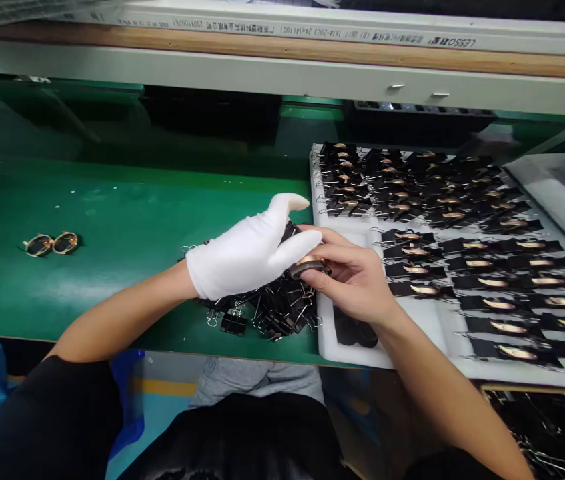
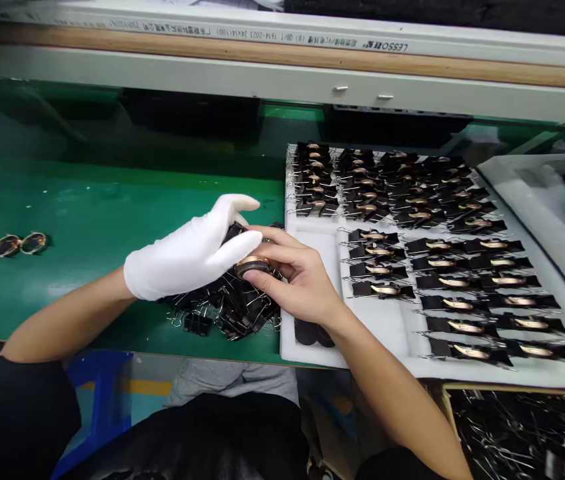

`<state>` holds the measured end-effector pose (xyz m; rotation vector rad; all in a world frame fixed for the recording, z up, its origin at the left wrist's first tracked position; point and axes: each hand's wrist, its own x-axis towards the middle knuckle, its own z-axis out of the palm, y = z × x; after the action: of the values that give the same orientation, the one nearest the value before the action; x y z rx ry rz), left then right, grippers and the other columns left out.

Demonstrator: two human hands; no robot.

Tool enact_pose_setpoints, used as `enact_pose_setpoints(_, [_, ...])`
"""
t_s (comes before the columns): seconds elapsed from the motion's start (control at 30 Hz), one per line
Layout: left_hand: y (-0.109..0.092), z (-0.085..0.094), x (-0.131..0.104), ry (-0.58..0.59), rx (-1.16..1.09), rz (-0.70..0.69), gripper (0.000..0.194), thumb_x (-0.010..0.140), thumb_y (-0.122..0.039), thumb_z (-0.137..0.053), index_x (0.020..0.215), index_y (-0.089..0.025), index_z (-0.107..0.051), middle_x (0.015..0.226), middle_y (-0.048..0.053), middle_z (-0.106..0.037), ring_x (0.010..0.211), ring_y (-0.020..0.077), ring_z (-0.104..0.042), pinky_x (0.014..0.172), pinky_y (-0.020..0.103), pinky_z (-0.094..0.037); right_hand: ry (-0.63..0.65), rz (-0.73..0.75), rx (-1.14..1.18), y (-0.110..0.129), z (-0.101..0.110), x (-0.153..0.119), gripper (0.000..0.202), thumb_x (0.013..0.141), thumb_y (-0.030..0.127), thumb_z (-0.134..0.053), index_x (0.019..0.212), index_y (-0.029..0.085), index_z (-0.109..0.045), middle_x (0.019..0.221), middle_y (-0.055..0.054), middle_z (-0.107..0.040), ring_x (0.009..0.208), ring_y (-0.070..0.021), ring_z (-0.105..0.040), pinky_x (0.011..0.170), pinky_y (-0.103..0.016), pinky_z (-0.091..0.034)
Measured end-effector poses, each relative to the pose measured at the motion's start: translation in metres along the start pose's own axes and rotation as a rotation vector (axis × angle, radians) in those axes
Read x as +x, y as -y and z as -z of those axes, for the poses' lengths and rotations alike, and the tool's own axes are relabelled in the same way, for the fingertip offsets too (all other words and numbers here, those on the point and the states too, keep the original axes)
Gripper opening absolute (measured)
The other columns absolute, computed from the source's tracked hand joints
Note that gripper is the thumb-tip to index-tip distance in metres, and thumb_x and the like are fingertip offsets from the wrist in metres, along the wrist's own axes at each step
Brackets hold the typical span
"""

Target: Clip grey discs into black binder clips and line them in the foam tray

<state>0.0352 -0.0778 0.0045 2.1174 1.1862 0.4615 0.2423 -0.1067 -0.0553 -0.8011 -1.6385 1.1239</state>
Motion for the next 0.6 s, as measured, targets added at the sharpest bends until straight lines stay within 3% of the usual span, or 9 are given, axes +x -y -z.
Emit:
enact_pose_setpoints(0.07, [-0.005, 0.002, -0.002, 0.036, -0.088, 0.025, 0.057, 0.106, -0.053, -0.044, 0.151, -0.017, -0.043, 0.106, 0.006, -0.075, 0.086, 0.0204, -0.072, 0.075, 0.032, -0.052, 0.018, -0.02, 0.053, -0.001, -0.001, 0.001, 0.014, 0.09, 0.032, -0.084, 0.104, 0.028, -0.086, 0.121, -0.009, -0.078, 0.106, -0.0229, -0.075, 0.089, -0.037, -0.065])
enact_pose_setpoints(0.17, [-0.009, -0.001, -0.004, -0.017, -0.218, 0.016, 0.054, 0.106, -0.05, -0.047, 0.148, -0.017, -0.047, 0.106, 0.005, -0.074, 0.088, 0.0175, -0.07, 0.082, 0.031, -0.054, -0.001, 0.005, 0.059, -0.001, -0.002, 0.002, 0.01, 0.089, 0.028, -0.084, 0.1, 0.027, -0.086, 0.111, -0.008, -0.079, 0.099, -0.0216, -0.076, 0.087, -0.036, -0.065])
enact_pose_setpoints(0.3, [-0.005, -0.005, -0.003, -0.102, -0.293, -0.017, 0.05, 0.099, -0.053, -0.059, 0.137, -0.021, -0.054, 0.112, 0.005, -0.074, 0.086, 0.0161, -0.068, 0.077, 0.031, -0.055, -0.162, 0.105, 0.031, -0.003, 0.001, 0.0, 0.011, 0.088, 0.028, -0.086, 0.098, 0.031, -0.087, 0.11, -0.006, -0.08, 0.103, -0.0228, -0.074, 0.088, -0.037, -0.063])
enact_pose_setpoints(0.47, [0.004, -0.005, 0.003, -0.074, -0.124, 0.059, 0.049, 0.084, -0.069, -0.071, 0.091, -0.022, -0.06, 0.069, -0.004, -0.065, 0.059, 0.0127, -0.056, 0.056, 0.027, -0.039, -0.301, 0.063, -0.002, -0.008, 0.007, -0.001, 0.019, 0.09, 0.047, -0.083, 0.096, 0.029, -0.087, 0.104, -0.009, -0.08, 0.111, -0.0309, -0.071, 0.095, -0.048, -0.061])
enact_pose_setpoints(0.6, [0.007, -0.009, 0.006, -0.137, -0.05, 0.025, 0.052, 0.081, -0.069, -0.073, 0.073, -0.022, -0.053, 0.059, -0.005, -0.058, 0.053, 0.0105, -0.047, 0.054, 0.027, -0.031, -0.29, 0.009, -0.001, -0.009, 0.007, 0.0, 0.029, 0.088, 0.056, -0.082, 0.089, 0.027, -0.085, 0.1, -0.009, -0.079, 0.11, -0.0327, -0.071, 0.097, -0.052, -0.06])
